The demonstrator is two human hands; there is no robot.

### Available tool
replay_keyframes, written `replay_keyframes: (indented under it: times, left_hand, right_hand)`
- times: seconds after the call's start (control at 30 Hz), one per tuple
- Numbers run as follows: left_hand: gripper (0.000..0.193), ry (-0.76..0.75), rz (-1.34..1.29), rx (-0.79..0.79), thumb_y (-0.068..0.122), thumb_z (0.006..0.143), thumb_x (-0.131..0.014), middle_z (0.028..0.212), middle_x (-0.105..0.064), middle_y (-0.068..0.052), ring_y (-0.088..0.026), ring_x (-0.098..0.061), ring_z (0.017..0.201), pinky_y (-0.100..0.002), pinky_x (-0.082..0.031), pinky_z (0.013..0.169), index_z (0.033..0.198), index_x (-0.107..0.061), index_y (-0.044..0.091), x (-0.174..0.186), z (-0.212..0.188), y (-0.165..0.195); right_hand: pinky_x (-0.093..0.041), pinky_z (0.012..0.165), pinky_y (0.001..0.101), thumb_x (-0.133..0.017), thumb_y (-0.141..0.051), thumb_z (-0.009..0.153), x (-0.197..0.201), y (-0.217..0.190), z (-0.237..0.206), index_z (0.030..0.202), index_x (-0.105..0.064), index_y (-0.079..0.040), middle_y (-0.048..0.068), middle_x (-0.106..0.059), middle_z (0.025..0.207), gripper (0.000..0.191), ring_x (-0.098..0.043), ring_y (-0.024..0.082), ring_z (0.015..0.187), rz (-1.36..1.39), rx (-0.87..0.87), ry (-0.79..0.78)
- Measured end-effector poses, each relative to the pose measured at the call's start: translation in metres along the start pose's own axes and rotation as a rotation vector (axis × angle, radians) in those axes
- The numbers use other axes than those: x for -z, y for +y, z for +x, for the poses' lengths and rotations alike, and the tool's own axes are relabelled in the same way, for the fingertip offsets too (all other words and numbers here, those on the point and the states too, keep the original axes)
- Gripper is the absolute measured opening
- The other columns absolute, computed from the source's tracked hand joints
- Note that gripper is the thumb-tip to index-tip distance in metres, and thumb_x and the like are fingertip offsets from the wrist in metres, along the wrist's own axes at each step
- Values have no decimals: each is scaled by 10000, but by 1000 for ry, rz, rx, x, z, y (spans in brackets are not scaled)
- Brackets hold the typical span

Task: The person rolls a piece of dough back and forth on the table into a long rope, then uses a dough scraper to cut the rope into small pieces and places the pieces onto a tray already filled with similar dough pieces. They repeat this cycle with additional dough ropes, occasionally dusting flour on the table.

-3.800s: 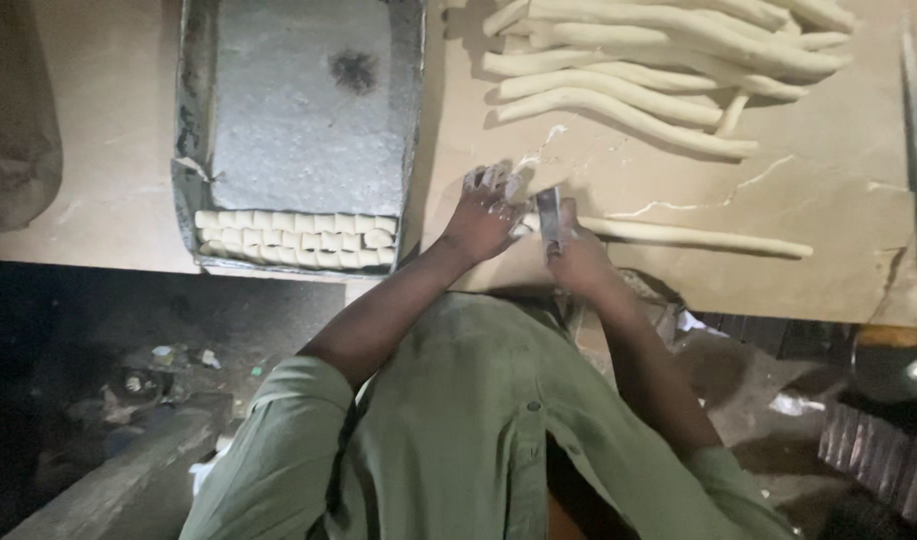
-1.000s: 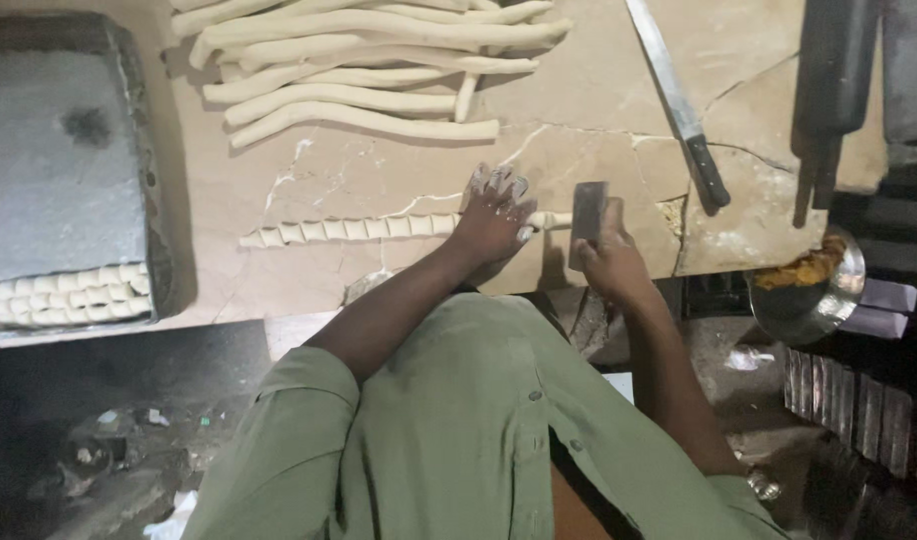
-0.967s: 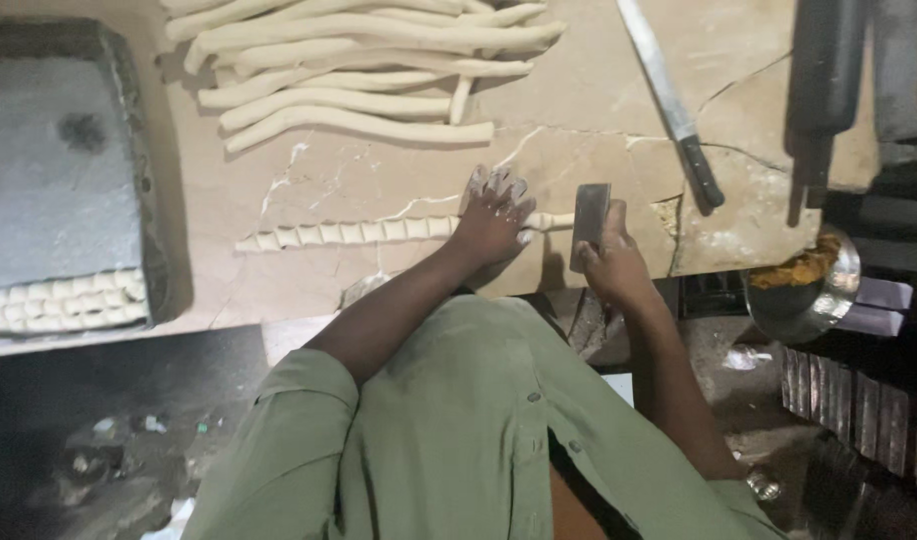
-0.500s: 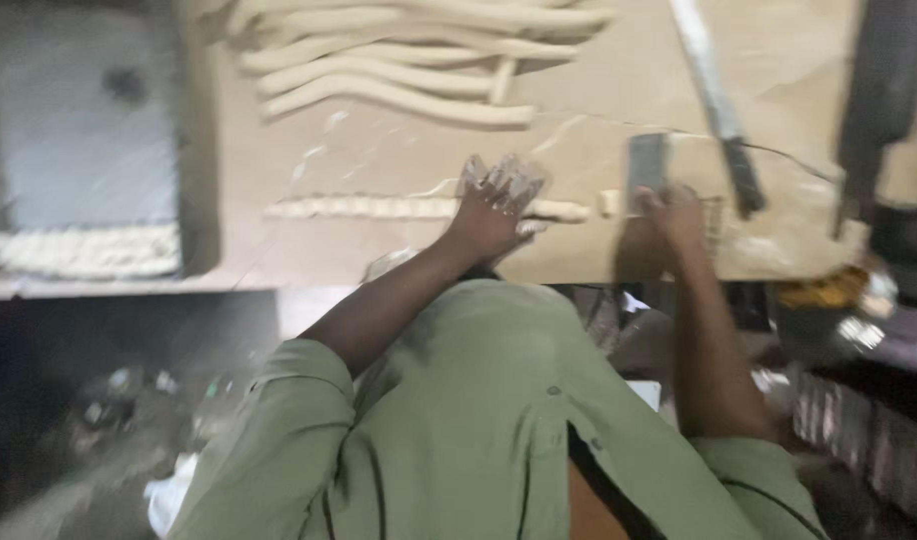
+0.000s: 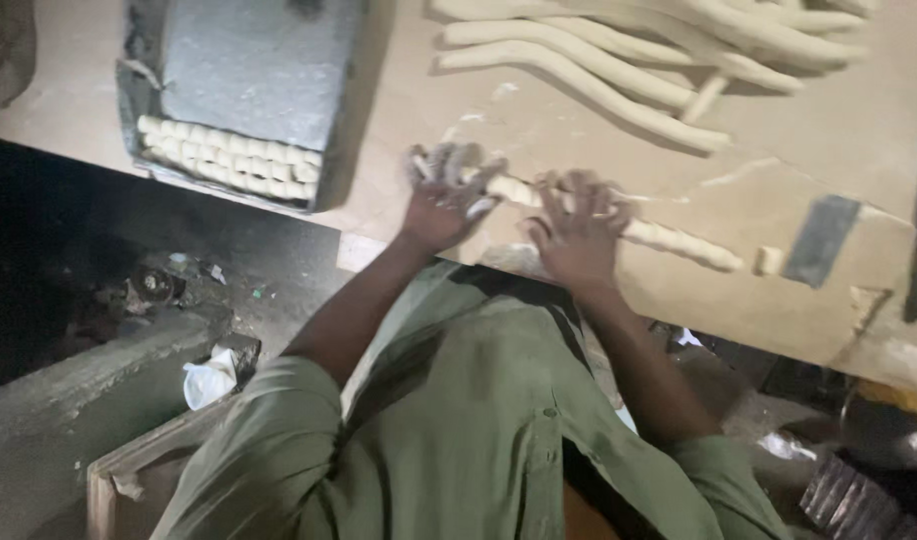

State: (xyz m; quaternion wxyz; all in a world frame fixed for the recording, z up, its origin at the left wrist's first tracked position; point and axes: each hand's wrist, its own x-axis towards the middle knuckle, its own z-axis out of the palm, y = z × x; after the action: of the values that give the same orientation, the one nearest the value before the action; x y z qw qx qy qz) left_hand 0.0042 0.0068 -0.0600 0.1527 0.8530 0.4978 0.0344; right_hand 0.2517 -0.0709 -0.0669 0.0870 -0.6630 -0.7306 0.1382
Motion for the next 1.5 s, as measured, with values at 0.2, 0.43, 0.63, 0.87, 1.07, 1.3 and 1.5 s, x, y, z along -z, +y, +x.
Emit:
replay_keyframes:
  times: [0.2, 0.43, 0.63, 0.87, 1.07, 1.3, 1.5]
  left_hand:
    - [502, 101, 34, -177, 554, 998, -555, 1502, -529, -185, -472, -469, 1339, -668, -246, 1107, 1472, -515, 391, 20, 40, -56]
    - [467, -27, -57, -57, 545, 1077, -532, 1453, -601, -139, -384, -514, 1420, -681, -186, 1263, 1515, -519, 385, 102, -13, -223]
    - [635, 164, 119, 68, 570, 952, -610, 1485, -527, -255, -524, -378, 1418, -684, -92, 1147, 1495, -515, 252, 150, -96, -361]
    - [473, 331, 13, 88, 504, 1036, -634, 1498, -524, -217, -511, -331, 1485, -725, -150, 1225, 1403, -718, 219, 132, -123, -361]
    - [434, 226, -35, 148, 462, 976, -680, 1468, -546, -213, -476, -355, 1471, -761, -142, 1207, 1267, -743, 147, 135, -115, -362]
    - [608, 276, -90, -85, 437, 1072, -640, 1699, -300, -227, -466, -209, 1603, -757, -90, 1248, 1597, -529, 149, 65, -38, -191]
    - [779, 32, -292, -469, 470, 962, -661, 1689, -209, -205, -482, -152, 1549, -784, -80, 1174, 1632, -379, 190, -24, 22, 71]
  right_hand:
    - [-287, 1024, 761, -623, -392, 1039, 5, -49, 63, 1435, -600, -243, 159, -489, 1385, 424, -426, 420, 1317, -46, -23, -17]
    - [-307, 939, 776, -603, -387, 1057, 27, -223, 137, 1415, -632, -198, 243, -497, 1392, 406, -496, 502, 1232, -270, 60, 85]
    - [-318, 1056, 701, -636, -433, 927, -5, -351, 196, 1408, -579, -92, 188, -505, 1403, 592, -482, 454, 1311, -3, 256, -175]
    - [-352, 1102, 612, -726, -412, 910, -27, -345, 182, 1348, -600, -58, 196, -535, 1369, 577, -437, 485, 1318, 105, 240, -140]
    - [-357, 1157, 584, -708, -350, 935, -23, -316, 161, 1408, -553, -56, 194, -462, 1491, 578, -407, 470, 1407, 245, 343, -49]
    - [-325, 1116, 598, -666, -264, 869, 21, -192, 57, 1365, -583, -115, 141, -460, 1500, 524, -415, 369, 1412, 90, 58, -165]
    - [-381, 1152, 539, -646, -276, 945, 66, -17, -57, 1321, -620, -96, 183, -552, 1437, 418, -471, 408, 1384, 143, -50, 86]
